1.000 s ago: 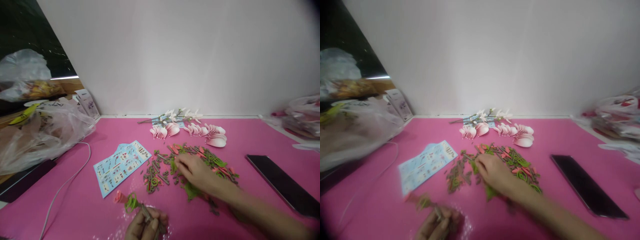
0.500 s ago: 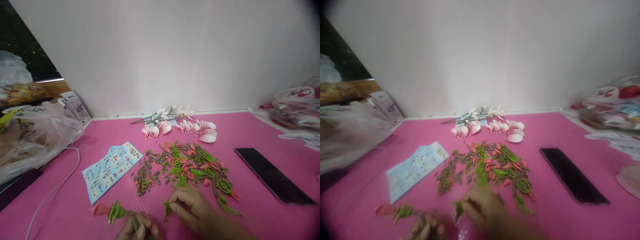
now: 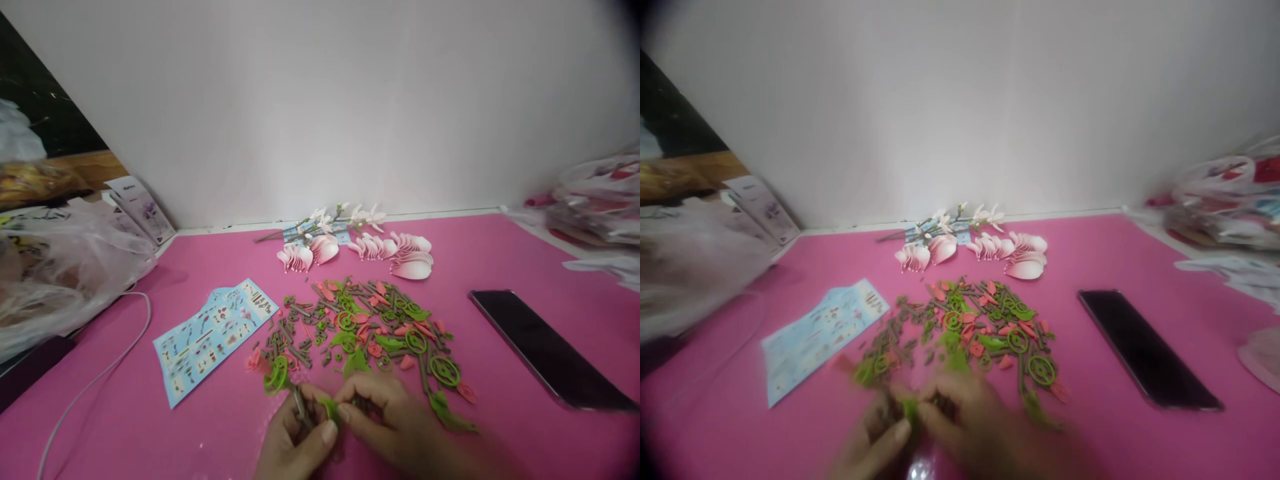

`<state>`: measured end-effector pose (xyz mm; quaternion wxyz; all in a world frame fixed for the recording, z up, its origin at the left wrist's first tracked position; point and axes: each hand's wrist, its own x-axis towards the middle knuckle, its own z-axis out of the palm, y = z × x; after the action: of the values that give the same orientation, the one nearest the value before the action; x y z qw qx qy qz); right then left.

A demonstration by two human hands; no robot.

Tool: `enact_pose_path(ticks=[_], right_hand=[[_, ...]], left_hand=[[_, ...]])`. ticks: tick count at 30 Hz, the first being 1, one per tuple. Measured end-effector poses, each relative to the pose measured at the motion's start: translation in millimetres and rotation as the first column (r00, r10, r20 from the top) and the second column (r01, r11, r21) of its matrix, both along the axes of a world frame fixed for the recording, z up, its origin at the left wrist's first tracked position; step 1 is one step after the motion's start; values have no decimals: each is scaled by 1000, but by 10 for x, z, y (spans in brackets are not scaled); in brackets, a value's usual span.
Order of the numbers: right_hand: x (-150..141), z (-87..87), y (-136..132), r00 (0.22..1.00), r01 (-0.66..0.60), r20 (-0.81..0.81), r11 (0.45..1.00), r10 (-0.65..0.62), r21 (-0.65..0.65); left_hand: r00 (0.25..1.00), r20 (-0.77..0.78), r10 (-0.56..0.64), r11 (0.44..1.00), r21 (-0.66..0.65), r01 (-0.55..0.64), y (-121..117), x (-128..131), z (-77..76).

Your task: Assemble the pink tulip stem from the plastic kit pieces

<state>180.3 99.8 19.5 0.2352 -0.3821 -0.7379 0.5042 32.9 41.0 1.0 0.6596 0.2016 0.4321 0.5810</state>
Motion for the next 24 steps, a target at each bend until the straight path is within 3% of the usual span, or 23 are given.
enact_pose_path(ticks=[5,14,21,24], right_hand=[[-42,45,-14,998,19,-54,992,-26,-125],[-84,-43,-8,940,-21,-315,900,-131,-435],[-62,-80,53,922,-144,-383,862,-61,-486],[-50,-83,72,944,-102,-325,894,-51,-436]], left_hand=[[999,-42,3,1000,-21,-4,39,-1,-55],[968,95,233,971,-80,-225,3,38,-49],[953,201,226,973,-91,-212,12,-45,-79],[942,249,227,972,-113,-205,11,-83,-91]])
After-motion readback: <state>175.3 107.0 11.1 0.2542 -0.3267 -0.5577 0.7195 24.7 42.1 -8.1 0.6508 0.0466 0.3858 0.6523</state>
